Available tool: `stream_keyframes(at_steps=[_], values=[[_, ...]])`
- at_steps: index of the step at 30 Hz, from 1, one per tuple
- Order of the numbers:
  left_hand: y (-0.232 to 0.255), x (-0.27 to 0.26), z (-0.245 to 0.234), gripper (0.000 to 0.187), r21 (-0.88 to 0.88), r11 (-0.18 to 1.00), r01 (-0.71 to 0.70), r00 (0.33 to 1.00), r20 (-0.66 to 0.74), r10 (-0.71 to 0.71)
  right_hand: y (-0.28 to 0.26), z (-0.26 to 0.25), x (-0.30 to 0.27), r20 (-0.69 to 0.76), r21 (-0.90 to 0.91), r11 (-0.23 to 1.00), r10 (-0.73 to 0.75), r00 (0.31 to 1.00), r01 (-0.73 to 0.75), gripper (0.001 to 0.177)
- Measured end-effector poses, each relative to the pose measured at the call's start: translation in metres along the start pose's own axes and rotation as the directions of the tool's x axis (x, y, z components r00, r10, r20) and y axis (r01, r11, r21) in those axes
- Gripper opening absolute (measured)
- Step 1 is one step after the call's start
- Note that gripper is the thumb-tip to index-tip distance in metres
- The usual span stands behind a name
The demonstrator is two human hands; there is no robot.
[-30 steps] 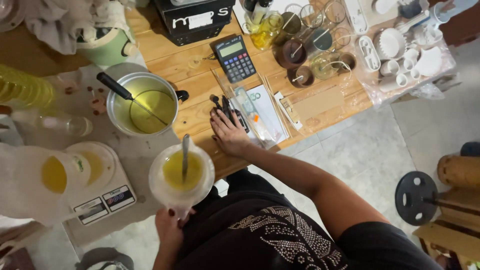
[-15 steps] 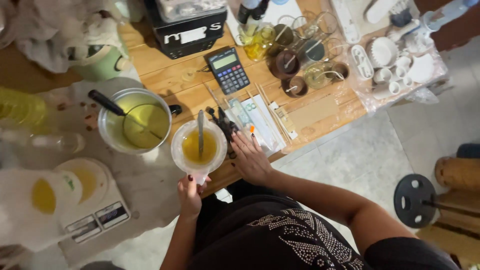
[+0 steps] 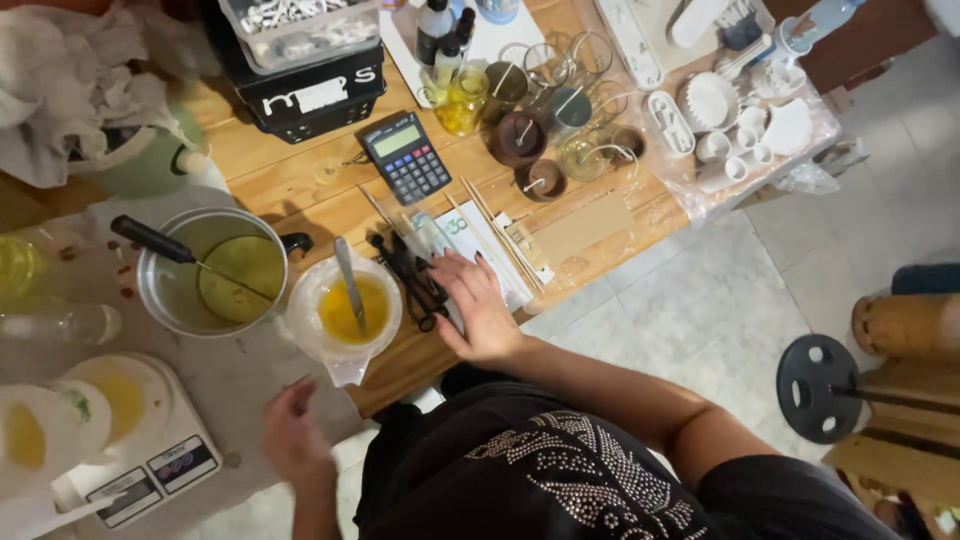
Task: The recorder is mixing melted wax with fragrance oils and checking temperatures as part of a candle-making process.
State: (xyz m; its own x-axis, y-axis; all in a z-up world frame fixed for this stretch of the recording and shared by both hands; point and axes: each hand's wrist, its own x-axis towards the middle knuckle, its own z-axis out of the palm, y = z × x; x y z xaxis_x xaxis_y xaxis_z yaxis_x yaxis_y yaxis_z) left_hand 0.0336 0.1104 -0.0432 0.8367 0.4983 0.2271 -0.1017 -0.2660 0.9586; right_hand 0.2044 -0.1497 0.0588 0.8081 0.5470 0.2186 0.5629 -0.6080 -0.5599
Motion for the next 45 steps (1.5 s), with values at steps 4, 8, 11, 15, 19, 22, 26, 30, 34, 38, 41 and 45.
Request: stream_keyframes(at_steps=[4,8,11,15,19,22,26,30,34,38,41,45], values=[[-0.122,-0.071,-0.108,0.031,-0.037,0.983,-0.180,0.950,-0.265,0.164,0.003,-0.026,0.020,-0.081,0.145,0.986,-0.074,0.994,0.085,0.063],[-0.096,-0.097,-0.168,0.029,0.135,0.981,-0.136,0.875,-0.448,0.183,-0.001,-0.040,0.039,-0.145,0.255,0.964,-0.040,0.989,0.077,0.058],[-0.016,-0.066,-0.178,0.031,0.275,0.961,-0.034,0.805,-0.562,0.189,-0.023,-0.044,0.041,-0.172,0.269,0.954,-0.087,0.981,0.132,0.051],[-0.019,-0.010,-0.210,0.031,0.047,0.985,-0.165,0.863,-0.476,0.167,-0.061,-0.045,0.041,-0.291,0.198,0.965,-0.110,0.950,0.173,0.045],[-0.051,0.031,-0.222,0.024,-0.040,0.978,0.205,0.883,-0.423,-0.202,-0.093,-0.023,0.028,-0.361,0.235,0.966,-0.016,0.933,0.108,0.043],[-0.052,0.054,-0.226,0.034,-0.264,0.901,0.344,0.879,-0.247,-0.408,-0.120,-0.008,0.021,-0.389,0.238,0.970,0.052,0.920,0.046,0.043],[-0.024,0.064,-0.224,0.045,-0.544,0.754,0.369,0.921,0.105,-0.375,-0.148,0.001,0.000,-0.393,0.172,0.984,0.109,0.913,-0.043,0.044],[-0.009,0.077,-0.216,0.053,-0.546,0.760,0.352,0.931,0.123,-0.344,-0.161,0.002,-0.008,-0.403,0.131,0.987,0.142,0.904,-0.096,0.042],[0.003,0.064,-0.205,0.049,-0.535,0.779,0.327,0.941,0.107,-0.321,-0.159,0.000,-0.015,-0.400,0.125,0.985,0.161,0.902,-0.121,0.040],[0.010,0.043,-0.185,0.054,-0.555,0.763,0.330,0.941,0.128,-0.314,-0.153,-0.004,-0.011,-0.399,0.118,0.983,0.176,0.900,-0.140,0.041],[0.010,0.033,-0.164,0.058,-0.566,0.744,0.356,0.934,0.214,-0.285,-0.145,-0.007,0.000,-0.401,0.119,0.981,0.187,0.897,-0.151,0.040],[0.013,0.013,-0.133,0.061,-0.515,0.738,0.436,0.892,0.353,-0.280,-0.112,-0.002,0.018,-0.355,0.185,0.971,0.212,0.911,-0.153,0.035]])
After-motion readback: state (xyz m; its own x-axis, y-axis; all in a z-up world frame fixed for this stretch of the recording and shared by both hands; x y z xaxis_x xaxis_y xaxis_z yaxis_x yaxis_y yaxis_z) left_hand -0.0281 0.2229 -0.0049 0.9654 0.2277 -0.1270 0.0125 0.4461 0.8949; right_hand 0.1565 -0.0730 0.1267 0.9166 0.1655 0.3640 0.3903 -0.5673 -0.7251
